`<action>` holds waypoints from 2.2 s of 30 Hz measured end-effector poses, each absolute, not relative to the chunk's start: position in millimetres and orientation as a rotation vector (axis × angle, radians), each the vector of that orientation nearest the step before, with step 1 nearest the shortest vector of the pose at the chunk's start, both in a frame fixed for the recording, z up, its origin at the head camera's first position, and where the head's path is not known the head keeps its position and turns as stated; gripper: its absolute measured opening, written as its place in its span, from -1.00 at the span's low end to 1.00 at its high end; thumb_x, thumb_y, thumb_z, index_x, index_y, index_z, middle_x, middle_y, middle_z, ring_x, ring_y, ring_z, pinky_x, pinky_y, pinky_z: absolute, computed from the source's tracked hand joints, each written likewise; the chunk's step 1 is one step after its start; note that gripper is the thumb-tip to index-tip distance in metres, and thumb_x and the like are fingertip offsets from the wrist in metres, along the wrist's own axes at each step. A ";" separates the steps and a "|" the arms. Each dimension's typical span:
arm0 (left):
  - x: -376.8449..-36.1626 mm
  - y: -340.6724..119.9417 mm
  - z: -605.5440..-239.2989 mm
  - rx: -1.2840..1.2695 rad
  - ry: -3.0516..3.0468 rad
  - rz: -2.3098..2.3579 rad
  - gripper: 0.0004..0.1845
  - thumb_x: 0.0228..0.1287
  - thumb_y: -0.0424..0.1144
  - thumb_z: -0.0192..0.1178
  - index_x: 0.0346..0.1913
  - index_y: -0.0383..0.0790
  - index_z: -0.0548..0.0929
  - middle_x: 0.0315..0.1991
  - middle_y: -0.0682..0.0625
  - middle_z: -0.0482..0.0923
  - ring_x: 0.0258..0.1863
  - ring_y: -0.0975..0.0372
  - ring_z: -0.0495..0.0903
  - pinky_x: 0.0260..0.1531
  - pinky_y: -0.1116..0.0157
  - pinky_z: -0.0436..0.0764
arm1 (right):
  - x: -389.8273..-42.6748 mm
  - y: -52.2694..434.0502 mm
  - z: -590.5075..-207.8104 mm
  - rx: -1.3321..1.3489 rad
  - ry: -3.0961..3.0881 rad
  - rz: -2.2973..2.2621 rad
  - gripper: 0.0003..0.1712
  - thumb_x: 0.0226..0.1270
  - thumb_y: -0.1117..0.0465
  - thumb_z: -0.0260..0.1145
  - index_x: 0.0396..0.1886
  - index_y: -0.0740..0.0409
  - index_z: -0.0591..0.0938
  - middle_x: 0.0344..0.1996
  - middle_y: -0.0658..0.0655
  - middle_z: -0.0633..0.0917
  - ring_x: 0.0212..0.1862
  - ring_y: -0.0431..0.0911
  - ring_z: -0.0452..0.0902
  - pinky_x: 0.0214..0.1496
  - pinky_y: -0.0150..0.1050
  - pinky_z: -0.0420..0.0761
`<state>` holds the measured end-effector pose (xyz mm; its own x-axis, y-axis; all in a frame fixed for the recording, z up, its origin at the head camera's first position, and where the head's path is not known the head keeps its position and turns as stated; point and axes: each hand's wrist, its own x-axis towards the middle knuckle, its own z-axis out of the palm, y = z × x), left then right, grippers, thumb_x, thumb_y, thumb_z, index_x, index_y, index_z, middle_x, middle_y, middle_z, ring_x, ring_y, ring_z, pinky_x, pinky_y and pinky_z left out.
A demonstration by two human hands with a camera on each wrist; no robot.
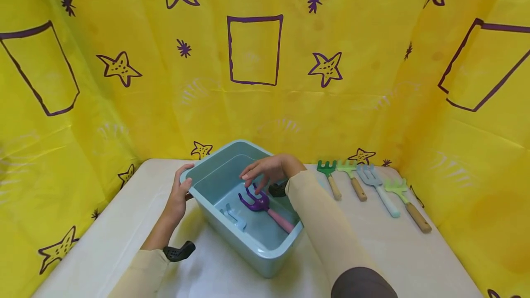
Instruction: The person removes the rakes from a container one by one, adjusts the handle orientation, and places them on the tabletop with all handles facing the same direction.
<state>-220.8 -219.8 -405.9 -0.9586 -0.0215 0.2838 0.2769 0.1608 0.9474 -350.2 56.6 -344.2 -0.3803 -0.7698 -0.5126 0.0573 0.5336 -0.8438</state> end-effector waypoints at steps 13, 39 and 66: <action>-218.9 -221.8 -404.9 -0.244 -2.215 -1.877 -0.48 0.49 -0.16 -0.19 0.45 -0.13 0.08 0.35 -0.23 0.23 0.23 -0.12 0.32 0.07 -0.03 0.37 | -344.5 47.2 -364.2 -0.426 1.774 -0.774 -0.23 0.29 0.06 0.30 0.43 0.22 0.30 0.33 0.25 0.35 0.40 0.27 0.12 0.32 0.22 0.20; -216.8 -220.3 -407.7 -0.243 -2.202 -1.903 -0.45 0.48 -0.15 -0.18 0.46 -0.17 0.08 0.36 -0.23 0.22 0.24 -0.11 0.31 0.11 -0.09 0.35 | -327.8 34.6 -381.3 -0.361 1.819 -0.594 -0.46 0.20 0.18 0.38 0.20 0.16 0.54 0.01 0.21 0.59 0.05 0.18 0.51 0.28 0.13 0.33; -215.2 -218.4 -403.8 -0.231 -2.217 -1.886 -0.45 0.48 -0.16 -0.19 0.46 -0.15 0.07 0.36 -0.25 0.22 0.25 -0.12 0.30 0.12 -0.16 0.33 | -332.7 45.7 -365.4 -0.516 2.163 -0.990 -0.71 0.11 0.48 0.36 -0.13 0.28 0.61 -0.42 0.21 0.64 -0.51 -0.06 0.57 -0.46 -0.31 0.59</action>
<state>-215.2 -218.4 -403.8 -0.9633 -0.0234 0.2675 0.2603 0.1636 0.9516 -332.7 45.7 -365.4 -0.6809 -0.5958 -0.4259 -0.0670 0.6298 -0.7738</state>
